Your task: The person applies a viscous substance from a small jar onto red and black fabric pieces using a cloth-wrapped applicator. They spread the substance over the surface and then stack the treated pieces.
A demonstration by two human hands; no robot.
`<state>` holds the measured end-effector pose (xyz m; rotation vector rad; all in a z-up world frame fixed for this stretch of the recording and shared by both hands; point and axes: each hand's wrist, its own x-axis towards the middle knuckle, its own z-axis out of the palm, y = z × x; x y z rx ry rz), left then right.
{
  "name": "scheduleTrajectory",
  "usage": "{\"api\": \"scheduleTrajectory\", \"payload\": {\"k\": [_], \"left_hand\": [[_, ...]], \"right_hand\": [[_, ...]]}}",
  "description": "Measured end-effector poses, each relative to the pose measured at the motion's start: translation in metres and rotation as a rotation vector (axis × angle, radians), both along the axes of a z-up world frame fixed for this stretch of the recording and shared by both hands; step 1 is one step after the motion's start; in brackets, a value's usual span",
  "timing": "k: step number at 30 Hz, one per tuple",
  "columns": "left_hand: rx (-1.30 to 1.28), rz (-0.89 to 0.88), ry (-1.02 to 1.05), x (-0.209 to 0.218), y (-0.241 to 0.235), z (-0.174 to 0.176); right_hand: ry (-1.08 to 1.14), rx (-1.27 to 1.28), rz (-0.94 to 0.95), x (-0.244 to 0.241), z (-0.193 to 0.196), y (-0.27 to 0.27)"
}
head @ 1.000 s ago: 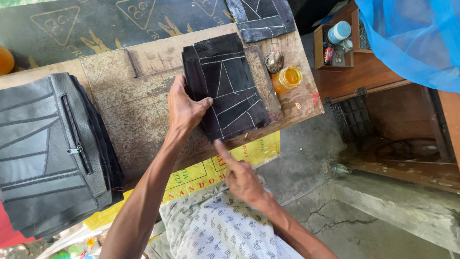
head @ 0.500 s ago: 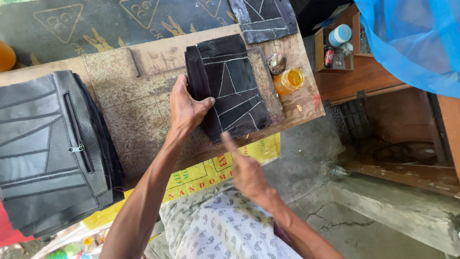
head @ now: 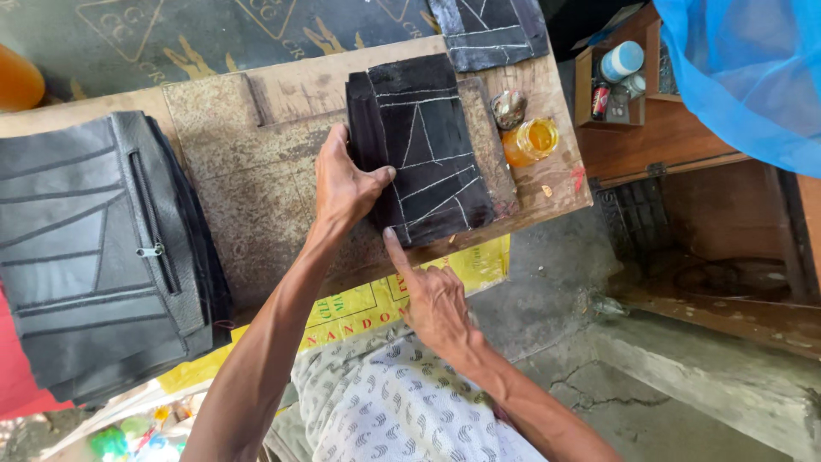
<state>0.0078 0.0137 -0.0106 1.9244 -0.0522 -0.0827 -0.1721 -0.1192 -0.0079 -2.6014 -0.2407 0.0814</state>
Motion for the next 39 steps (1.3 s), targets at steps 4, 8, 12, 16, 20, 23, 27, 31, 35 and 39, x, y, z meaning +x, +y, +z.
{"api": "scheduleTrajectory", "payload": {"k": [4, 8, 12, 16, 20, 23, 27, 31, 35, 39], "left_hand": [[-0.027, -0.004, 0.006, 0.002, -0.001, 0.001], [-0.05, -0.013, -0.048, 0.002, 0.001, 0.0], [-0.017, -0.006, 0.001, 0.003, 0.003, 0.0], [-0.024, -0.009, -0.003, 0.003, 0.0, -0.002], [-0.047, -0.009, 0.051, 0.003, 0.0, 0.001], [-0.053, -0.013, 0.026, 0.002, 0.0, 0.002], [-0.009, -0.001, 0.006, 0.003, 0.0, 0.0], [-0.061, -0.018, 0.022, 0.004, -0.001, 0.001], [0.015, -0.01, -0.027, 0.005, 0.0, -0.002], [-0.02, -0.018, 0.016, 0.006, 0.0, 0.001]], "right_hand": [[-0.038, -0.098, 0.059, 0.006, 0.004, -0.008], [0.016, -0.138, 0.096, 0.011, 0.006, -0.015], [0.026, -0.164, 0.13, 0.01, 0.009, -0.016], [0.004, -0.2, 0.126, 0.007, 0.012, -0.018], [0.125, -0.267, 0.159, 0.011, 0.012, -0.011], [0.134, -0.266, 0.186, 0.002, 0.02, -0.02], [0.066, -0.208, 0.153, 0.009, 0.011, -0.021], [-0.099, -0.08, 0.171, 0.004, 0.008, -0.041], [0.005, -0.209, -0.169, 0.009, 0.015, -0.087], [0.101, -0.316, -0.16, 0.019, 0.018, -0.09]]}}
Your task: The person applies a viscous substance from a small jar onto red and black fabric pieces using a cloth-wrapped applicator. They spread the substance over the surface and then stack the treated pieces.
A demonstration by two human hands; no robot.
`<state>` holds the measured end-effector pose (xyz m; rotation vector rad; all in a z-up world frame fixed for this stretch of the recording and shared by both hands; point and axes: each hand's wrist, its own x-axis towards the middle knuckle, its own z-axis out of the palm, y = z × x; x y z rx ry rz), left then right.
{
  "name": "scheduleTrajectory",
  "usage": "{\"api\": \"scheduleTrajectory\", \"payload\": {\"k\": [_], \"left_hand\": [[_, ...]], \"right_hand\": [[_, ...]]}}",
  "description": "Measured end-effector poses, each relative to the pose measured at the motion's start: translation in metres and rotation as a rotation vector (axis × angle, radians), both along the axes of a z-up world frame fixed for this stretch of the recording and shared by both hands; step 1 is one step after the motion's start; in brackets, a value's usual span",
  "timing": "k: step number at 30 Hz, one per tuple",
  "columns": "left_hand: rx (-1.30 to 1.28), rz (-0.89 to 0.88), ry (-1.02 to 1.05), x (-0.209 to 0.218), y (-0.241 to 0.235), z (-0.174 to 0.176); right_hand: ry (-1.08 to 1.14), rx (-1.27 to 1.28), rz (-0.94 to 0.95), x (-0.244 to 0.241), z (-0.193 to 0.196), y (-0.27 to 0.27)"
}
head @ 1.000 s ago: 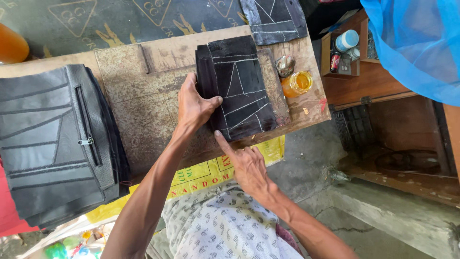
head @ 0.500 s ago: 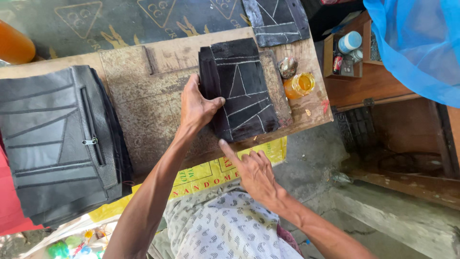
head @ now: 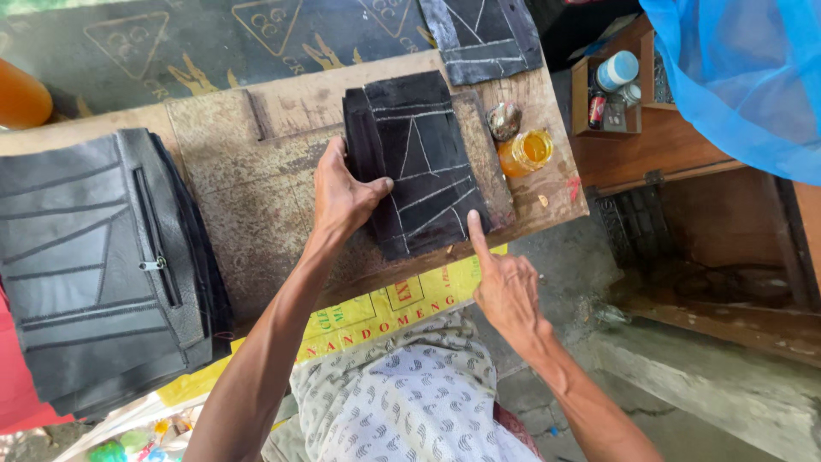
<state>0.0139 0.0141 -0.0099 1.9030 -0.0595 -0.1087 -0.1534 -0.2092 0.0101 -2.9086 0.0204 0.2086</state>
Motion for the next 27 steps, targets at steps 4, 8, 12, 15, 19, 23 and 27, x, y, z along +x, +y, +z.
{"api": "scheduleTrajectory", "payload": {"k": [4, 8, 12, 15, 19, 23, 27], "left_hand": [[-0.002, 0.0, 0.021, -0.002, -0.001, 0.003], [0.006, 0.0, 0.02, -0.001, -0.002, 0.008], [-0.005, -0.005, 0.054, -0.003, -0.001, 0.008], [0.005, 0.002, 0.021, -0.001, -0.002, 0.01], [-0.005, -0.001, 0.066, -0.002, -0.003, 0.008], [0.039, 0.01, 0.028, -0.002, -0.002, 0.005], [-0.313, -0.031, 0.196, 0.037, 0.003, -0.009]], "right_hand": [[-0.032, -0.046, 0.066, 0.003, 0.006, -0.006], [-0.016, -0.035, 0.082, -0.005, 0.008, -0.005], [-0.038, 0.027, 0.077, 0.003, 0.004, -0.01], [0.026, -0.001, 0.083, 0.001, 0.004, -0.004], [0.163, 0.053, 0.17, -0.016, -0.011, 0.062], [0.067, 0.122, 0.255, -0.008, -0.006, 0.079], [0.11, 0.105, 0.329, -0.005, -0.003, 0.063]]}}
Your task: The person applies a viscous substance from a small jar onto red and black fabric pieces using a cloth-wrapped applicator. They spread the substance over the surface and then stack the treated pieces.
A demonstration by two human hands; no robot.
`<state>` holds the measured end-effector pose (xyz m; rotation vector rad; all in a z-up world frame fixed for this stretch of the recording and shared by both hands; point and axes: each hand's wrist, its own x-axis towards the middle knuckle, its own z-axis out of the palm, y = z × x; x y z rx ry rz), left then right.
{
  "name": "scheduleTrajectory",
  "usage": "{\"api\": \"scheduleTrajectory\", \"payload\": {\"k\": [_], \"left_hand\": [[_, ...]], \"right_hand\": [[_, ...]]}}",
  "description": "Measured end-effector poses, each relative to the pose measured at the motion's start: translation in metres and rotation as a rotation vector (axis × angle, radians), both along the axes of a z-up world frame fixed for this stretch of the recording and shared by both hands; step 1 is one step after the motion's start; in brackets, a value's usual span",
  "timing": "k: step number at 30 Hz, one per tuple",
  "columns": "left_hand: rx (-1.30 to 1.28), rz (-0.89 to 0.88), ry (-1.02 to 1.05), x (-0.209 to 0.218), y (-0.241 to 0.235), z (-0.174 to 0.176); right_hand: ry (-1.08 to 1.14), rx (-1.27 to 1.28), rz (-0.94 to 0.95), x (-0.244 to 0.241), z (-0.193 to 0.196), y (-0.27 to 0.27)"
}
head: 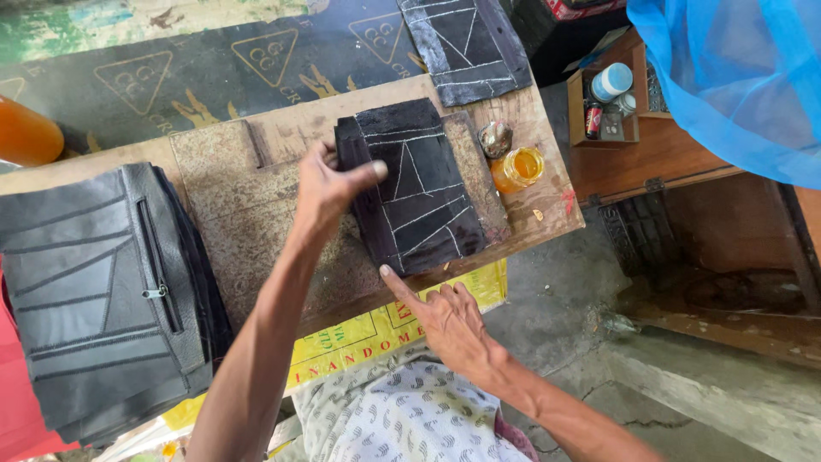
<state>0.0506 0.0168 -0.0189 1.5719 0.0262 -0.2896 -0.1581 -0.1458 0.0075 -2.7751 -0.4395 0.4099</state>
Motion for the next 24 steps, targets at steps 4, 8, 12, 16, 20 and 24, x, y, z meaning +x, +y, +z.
{"api": "scheduleTrajectory", "payload": {"k": [4, 8, 12, 16, 20, 24], "left_hand": [[0.293, -0.211, -0.123, 0.066, -0.002, 0.006], [0.686, -0.587, -0.027, 0.088, -0.007, 0.048], [0.623, -0.679, -0.016, 0.077, 0.007, 0.087], [0.067, -0.455, 0.033, 0.053, 0.028, 0.116], [0.136, -0.176, 0.112, 0.003, 0.031, 0.11], [0.045, -0.068, 0.061, -0.056, 0.018, 0.068]], "right_hand": [[0.084, 0.089, 0.138, 0.009, -0.007, -0.023], [-0.499, 0.47, -0.239, 0.01, -0.002, -0.057], [-0.738, 0.139, -0.303, 0.004, 0.0, -0.082], [-0.314, 0.391, -0.698, 0.005, 0.005, -0.124], [-0.479, 0.215, -0.502, 0.057, 0.04, -0.165], [-0.328, -0.068, -0.229, 0.097, 0.053, -0.178]]}}
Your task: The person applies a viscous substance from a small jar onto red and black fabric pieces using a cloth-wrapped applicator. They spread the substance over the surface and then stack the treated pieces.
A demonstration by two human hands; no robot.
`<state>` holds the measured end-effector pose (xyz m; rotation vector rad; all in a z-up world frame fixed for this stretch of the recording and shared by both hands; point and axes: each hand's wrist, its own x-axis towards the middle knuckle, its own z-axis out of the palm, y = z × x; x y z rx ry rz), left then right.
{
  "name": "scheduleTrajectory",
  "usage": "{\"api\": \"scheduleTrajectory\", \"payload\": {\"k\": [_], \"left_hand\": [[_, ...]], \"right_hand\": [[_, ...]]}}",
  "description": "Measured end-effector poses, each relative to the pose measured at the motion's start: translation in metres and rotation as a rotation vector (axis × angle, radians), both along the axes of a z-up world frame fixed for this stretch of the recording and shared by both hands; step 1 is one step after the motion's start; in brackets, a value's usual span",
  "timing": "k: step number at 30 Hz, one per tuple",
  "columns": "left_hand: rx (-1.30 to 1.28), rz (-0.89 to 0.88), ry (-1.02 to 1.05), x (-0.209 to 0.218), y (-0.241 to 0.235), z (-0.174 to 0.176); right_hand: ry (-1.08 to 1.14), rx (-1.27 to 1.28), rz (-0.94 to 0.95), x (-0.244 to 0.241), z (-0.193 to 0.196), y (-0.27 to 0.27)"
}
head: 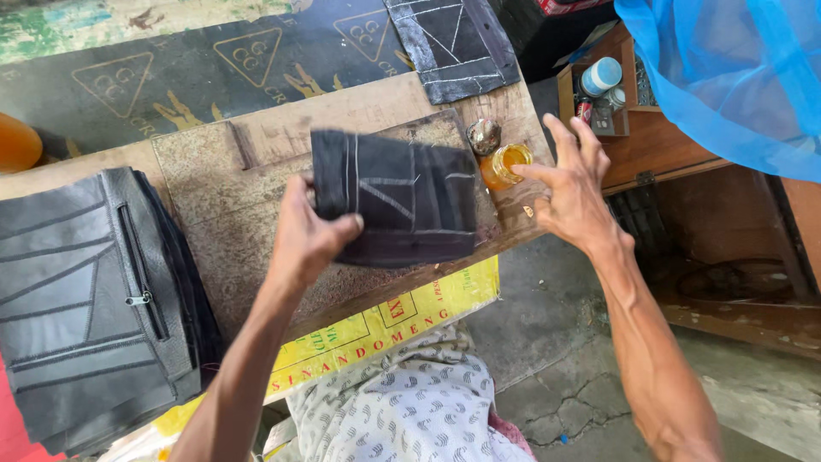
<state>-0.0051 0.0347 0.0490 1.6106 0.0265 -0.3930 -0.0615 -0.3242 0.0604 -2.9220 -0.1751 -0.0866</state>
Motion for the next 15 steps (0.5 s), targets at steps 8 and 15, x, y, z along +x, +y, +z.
{"api": "scheduleTrajectory", "payload": {"k": [8, 15], "left_hand": [[0.118, -0.017, 0.112, -0.003, 0.017, -0.046], [0.151, 0.119, 0.073, -0.021, 0.003, -0.053]], "right_hand": [[0.082, -0.025, -0.018, 0.031, -0.037, -0.018], [0.049, 0.584, -0.2, 0.004, -0.036, -0.033]]}}
